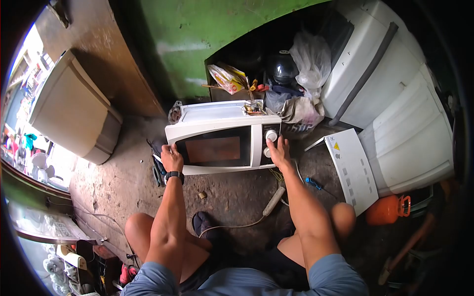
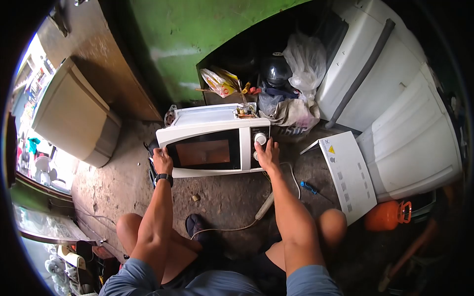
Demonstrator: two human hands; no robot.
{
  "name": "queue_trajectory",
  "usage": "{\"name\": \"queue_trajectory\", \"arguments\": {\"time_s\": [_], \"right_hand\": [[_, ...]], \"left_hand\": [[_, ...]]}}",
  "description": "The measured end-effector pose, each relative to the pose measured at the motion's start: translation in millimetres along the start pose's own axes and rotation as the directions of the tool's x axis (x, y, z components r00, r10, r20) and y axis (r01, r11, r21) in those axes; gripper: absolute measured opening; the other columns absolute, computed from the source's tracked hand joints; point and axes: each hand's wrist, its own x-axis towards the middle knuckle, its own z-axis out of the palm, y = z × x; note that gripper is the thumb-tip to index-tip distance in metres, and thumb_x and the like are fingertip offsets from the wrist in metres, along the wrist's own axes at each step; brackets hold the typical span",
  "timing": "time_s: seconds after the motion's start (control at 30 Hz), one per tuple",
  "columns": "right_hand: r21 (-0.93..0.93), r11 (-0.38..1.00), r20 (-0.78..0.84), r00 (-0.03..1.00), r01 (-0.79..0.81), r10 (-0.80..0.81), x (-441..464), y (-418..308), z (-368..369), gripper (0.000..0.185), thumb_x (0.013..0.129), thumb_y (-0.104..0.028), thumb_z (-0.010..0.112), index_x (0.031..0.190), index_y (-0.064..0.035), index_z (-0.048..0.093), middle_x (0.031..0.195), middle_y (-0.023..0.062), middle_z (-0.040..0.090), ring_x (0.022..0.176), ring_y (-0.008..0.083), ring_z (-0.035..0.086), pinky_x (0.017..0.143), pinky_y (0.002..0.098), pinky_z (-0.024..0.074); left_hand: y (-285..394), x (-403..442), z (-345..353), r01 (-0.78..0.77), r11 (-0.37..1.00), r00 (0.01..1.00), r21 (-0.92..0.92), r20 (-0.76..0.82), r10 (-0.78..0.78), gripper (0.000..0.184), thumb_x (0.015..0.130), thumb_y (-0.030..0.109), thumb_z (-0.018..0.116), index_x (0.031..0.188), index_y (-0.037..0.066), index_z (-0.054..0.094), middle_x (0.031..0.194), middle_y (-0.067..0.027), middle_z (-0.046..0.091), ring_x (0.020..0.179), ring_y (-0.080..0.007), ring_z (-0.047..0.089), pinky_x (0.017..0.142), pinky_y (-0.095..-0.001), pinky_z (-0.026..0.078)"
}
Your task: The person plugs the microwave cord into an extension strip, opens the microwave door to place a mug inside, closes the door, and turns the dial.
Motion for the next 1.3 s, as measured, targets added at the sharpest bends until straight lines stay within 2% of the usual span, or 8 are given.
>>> {"name": "queue_trajectory", "arguments": {"time_s": [0.1,0.37,0.63,0.87,0.93,1.07,1.23,1.3], "right_hand": [[-0.019,1.000,-0.023,1.000,0.021,-0.021,-1.1,3.5,2.5,0.092,0.089,-0.063,0.050,0.147,0.0060,0.028,0.143,0.0371,0.032,0.130,0.0513,0.036,0.110,0.0501,0.0318],[-0.041,0.998,-0.040,0.998,0.037,-0.039,1.6,13.2,7.4,0.083,0.092,-0.055,0.051,0.148,0.0022,0.028,0.144,0.0361,0.032,0.131,0.0513,0.035,0.111,0.0507,0.0307],[0.009,1.000,0.023,1.000,0.003,-0.004,0.1,10.4,3.4,0.081,0.092,-0.051,0.051,0.150,-0.0005,0.025,0.149,0.0370,0.025,0.138,0.0516,0.026,0.114,0.0505,0.0264],[0.015,1.000,0.051,0.999,0.004,-0.004,-8.2,15.3,4.1,0.079,0.093,-0.047,0.051,0.150,0.0002,0.023,0.150,0.0372,0.023,0.139,0.0505,0.025,0.115,0.0493,0.0252],[0.004,1.000,0.009,1.000,-0.021,0.021,-17.6,19.9,10.9,0.076,0.093,-0.045,0.051,0.148,0.0021,0.026,0.148,0.0376,0.025,0.138,0.0507,0.027,0.114,0.0501,0.0268],[0.028,0.999,-0.088,0.996,0.038,-0.035,-42.1,32.0,26.2,0.068,0.090,-0.039,0.052,0.134,0.0099,0.035,0.125,0.0352,0.043,0.119,0.0499,0.044,0.103,0.0521,0.0372],[0.027,1.000,-0.097,0.995,-0.014,0.016,-75.8,52.8,50.5,0.067,0.088,-0.036,0.053,0.134,0.0081,0.032,0.127,0.0330,0.041,0.118,0.0485,0.045,0.100,0.0516,0.0407],[0.045,0.999,-0.081,0.997,-0.010,0.014,-86.8,61.0,58.7,0.069,0.088,-0.035,0.053,0.135,0.0096,0.030,0.128,0.0342,0.040,0.118,0.0488,0.044,0.101,0.0517,0.0390]], "left_hand": [[-0.2,0.7,0.7,0.014,1.000,1.000,0.002,0.003,-0.014,0.030,0.096,0.034,0.057,0.104,0.005,0.056,0.095,-0.0237,0.062,0.092,-0.0424,0.059,0.080,-0.0501,0.044],[4.1,0.4,0.4,0.016,1.000,1.000,0.013,0.002,-0.016,0.030,0.097,0.032,0.057,0.104,0.003,0.055,0.096,-0.0237,0.063,0.092,-0.0424,0.059,0.080,-0.0502,0.044],[6.2,1.2,-1.0,0.018,1.000,1.000,-0.009,0.015,-0.018,0.028,0.096,0.028,0.057,0.103,0.001,0.054,0.094,-0.0244,0.063,0.089,-0.0419,0.059,0.077,-0.0490,0.044],[-1.0,-7.3,0.5,0.006,1.000,0.999,0.000,-0.033,-0.006,0.027,0.096,0.026,0.057,0.102,0.000,0.054,0.093,-0.0243,0.062,0.090,-0.0422,0.059,0.078,-0.0489,0.044],[-13.8,-10.3,3.9,-0.025,0.999,1.000,-0.030,-0.004,0.025,0.028,0.097,0.025,0.057,0.103,-0.002,0.054,0.094,-0.0243,0.062,0.089,-0.0418,0.058,0.078,-0.0481,0.044],[-43.4,-22.7,8.7,-0.039,0.995,0.999,-0.095,0.001,0.040,0.028,0.098,0.024,0.056,0.104,-0.003,0.053,0.093,-0.0229,0.060,0.086,-0.0389,0.057,0.077,-0.0461,0.044],[-66.0,-32.6,8.1,-0.028,0.982,0.998,-0.188,0.055,0.039,0.025,0.099,0.023,0.053,0.103,-0.001,0.050,0.091,-0.0185,0.057,0.083,-0.0318,0.055,0.078,-0.0411,0.044],[-78.2,-27.4,9.2,-0.130,0.975,0.987,-0.183,0.067,0.144,0.023,0.100,0.021,0.052,0.104,-0.001,0.049,0.094,-0.0180,0.055,0.085,-0.0304,0.054,0.079,-0.0402,0.044]]}}
